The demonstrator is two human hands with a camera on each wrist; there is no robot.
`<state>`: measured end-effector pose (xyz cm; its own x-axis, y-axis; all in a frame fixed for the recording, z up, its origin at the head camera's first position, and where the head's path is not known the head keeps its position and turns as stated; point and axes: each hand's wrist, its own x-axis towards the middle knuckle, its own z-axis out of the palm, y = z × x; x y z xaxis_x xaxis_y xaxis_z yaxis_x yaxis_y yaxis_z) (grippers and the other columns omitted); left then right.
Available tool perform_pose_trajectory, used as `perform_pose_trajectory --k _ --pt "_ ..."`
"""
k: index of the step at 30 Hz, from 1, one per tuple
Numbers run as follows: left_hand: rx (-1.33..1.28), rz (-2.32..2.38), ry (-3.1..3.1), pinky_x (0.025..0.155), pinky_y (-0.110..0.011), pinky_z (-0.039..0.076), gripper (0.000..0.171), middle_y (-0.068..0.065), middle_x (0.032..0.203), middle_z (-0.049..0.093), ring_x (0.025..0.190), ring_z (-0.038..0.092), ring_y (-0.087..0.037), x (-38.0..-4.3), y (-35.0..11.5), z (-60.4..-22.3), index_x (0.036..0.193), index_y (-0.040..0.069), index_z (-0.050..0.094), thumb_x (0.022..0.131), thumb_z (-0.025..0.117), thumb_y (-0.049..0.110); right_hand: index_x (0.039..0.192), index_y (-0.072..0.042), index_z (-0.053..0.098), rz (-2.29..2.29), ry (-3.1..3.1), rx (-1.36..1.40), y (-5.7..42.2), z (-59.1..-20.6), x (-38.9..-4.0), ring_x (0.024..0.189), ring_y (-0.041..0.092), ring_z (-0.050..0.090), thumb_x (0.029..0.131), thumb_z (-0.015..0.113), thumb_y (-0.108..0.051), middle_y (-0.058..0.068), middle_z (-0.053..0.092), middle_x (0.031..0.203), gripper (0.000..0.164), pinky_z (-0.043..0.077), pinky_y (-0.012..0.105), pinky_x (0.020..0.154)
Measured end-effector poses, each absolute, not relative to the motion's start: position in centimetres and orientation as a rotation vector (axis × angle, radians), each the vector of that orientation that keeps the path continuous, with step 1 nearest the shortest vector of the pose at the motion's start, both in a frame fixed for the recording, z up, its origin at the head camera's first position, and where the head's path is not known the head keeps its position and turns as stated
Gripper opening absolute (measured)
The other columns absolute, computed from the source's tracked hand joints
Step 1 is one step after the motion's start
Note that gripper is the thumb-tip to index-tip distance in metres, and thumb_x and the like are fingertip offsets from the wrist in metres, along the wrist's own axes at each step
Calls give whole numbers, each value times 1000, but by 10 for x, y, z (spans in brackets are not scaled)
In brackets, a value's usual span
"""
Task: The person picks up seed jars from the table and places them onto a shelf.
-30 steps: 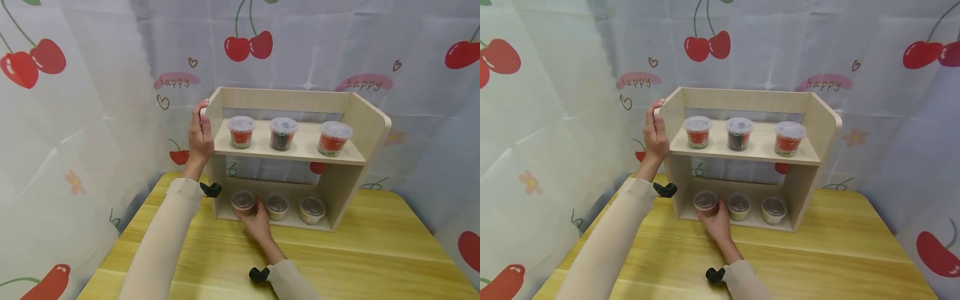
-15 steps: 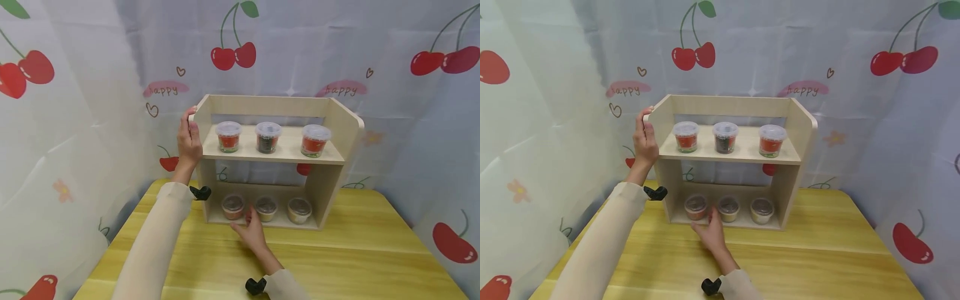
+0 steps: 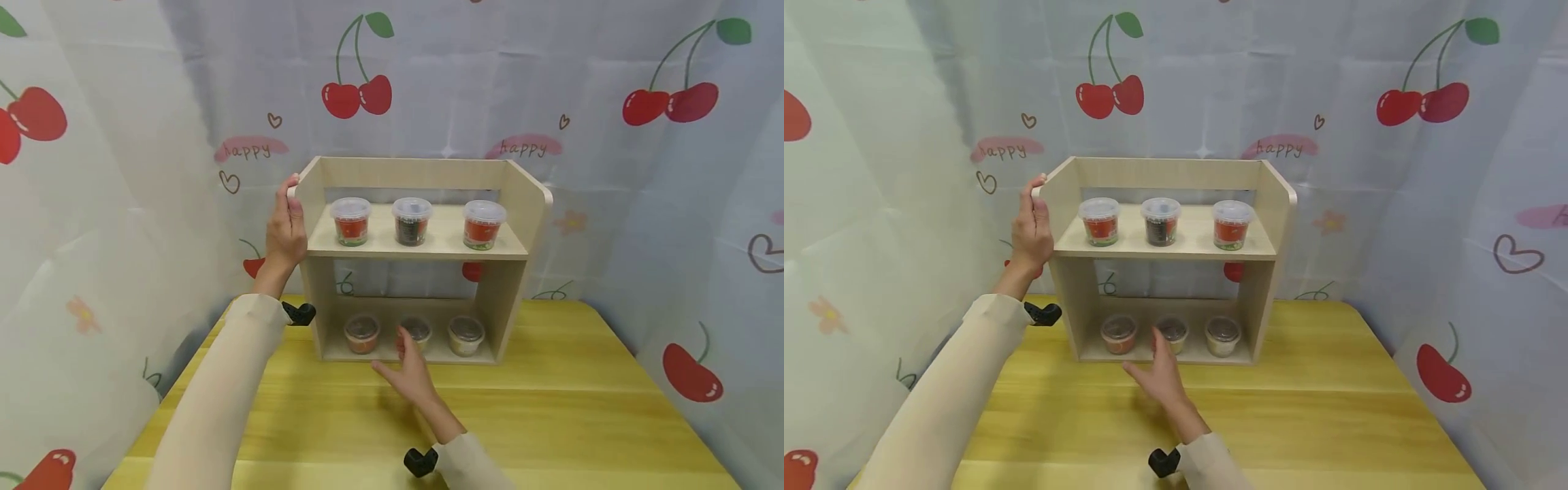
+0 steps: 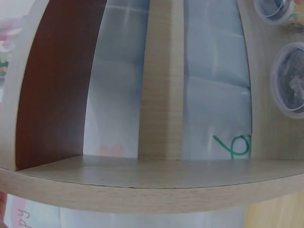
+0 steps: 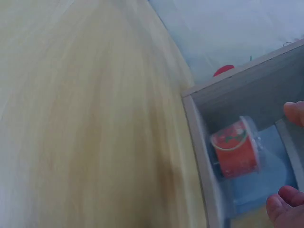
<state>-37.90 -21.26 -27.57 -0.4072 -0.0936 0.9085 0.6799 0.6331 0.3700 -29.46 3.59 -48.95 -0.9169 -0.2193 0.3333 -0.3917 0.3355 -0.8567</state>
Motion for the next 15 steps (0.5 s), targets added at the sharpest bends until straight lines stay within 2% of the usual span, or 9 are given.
perform_pose_trajectory --k 2,6,9,12,15 --pt "-450 -904 -1853 90 -52 44 41 -15 143 52 104 55 -34 -377 -218 -272 145 4 40 106 38 14 152 2 26 1599 -2445 584 39 -481 -297 130 44 43 87 77 -29 29 39 146 89 39 51 104" --pt "-401 -901 -1993 97 -56 39 49 -21 141 50 115 50 -37 -368 -229 -271 153 7 31 107 36 23 153 -1 27 1494 -2511 593 44 -466 -299 132 44 41 86 78 -34 26 37 149 91 39 55 102" --pt "-368 -881 -2108 101 -62 33 58 -23 145 45 127 41 -41 -361 -238 -273 158 12 20 106 36 32 152 -2 31 1382 -2543 607 50 -457 -302 134 44 39 84 79 -39 24 37 149 91 38 60 101" --pt "-342 -840 -2192 101 -66 30 65 -21 152 38 133 33 -43 -355 -246 -278 160 17 12 104 36 40 151 -4 34 1271 -2564 629 57 -449 -306 134 43 37 83 77 -47 22 39 149 91 36 62 101" --pt "-374 -772 -2237 102 -65 28 69 -20 157 29 134 30 -45 -351 -252 -287 160 14 9 103 37 41 152 -7 35 1213 -2594 632 63 -444 -309 136 45 34 83 75 -51 20 39 150 91 33 64 103"
